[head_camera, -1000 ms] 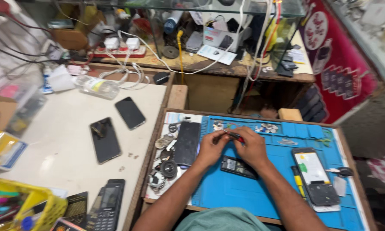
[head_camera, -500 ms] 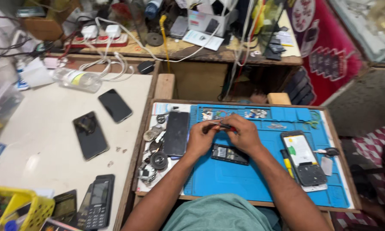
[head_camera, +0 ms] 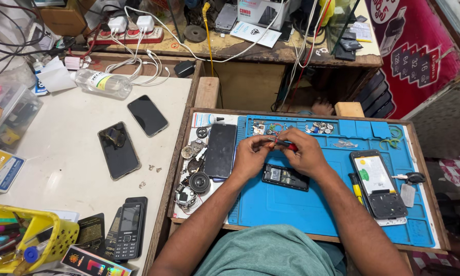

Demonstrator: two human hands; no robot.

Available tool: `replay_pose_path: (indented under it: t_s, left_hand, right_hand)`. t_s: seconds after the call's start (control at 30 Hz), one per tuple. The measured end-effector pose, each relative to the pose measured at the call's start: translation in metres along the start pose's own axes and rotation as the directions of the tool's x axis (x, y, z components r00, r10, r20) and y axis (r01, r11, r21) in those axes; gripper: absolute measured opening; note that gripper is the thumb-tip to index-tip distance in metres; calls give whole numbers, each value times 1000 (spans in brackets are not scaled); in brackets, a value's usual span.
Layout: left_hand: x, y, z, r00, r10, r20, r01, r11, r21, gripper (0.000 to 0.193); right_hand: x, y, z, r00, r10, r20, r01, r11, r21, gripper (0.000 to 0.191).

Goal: The person disassembles a mobile phone, removes the motherboard, and uses a screwdriver to adjust a small component on the phone's frame. They then reassemble the phone by placing the motherboard back and securing the back cover with screws.

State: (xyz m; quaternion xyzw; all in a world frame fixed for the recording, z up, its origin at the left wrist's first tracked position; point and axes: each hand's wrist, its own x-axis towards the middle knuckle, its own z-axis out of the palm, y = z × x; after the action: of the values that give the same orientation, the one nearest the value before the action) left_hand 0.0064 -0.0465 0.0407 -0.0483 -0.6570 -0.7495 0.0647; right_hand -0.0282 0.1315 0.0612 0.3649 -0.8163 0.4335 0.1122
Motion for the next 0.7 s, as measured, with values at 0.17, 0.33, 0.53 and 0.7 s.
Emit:
replay_pose_path:
  t_s: [0.17,0.33,0.53,0.7]
  left_hand:
    - [1,-2,-2,1000,-26,-15,25,998,-63,21]
    - [-2,-1,-3,1000,-23,-19,23,1000,14,23]
    - [-2,-1,-2,1000,-21,17,23,996,-88,35]
    - [-2,-3,-2,997,-79,7,79,989,-124,29]
  right_hand:
    - [0,2,2,999,44,-5,-44,999,6,26]
    - [-3,1,5,996,77,-39,-78,997,-29,22]
    - [-3,0,5,996,-18,-91,13,999,-48,21]
    - [-3,-2,6,994,50,-101,-46,998,41,14]
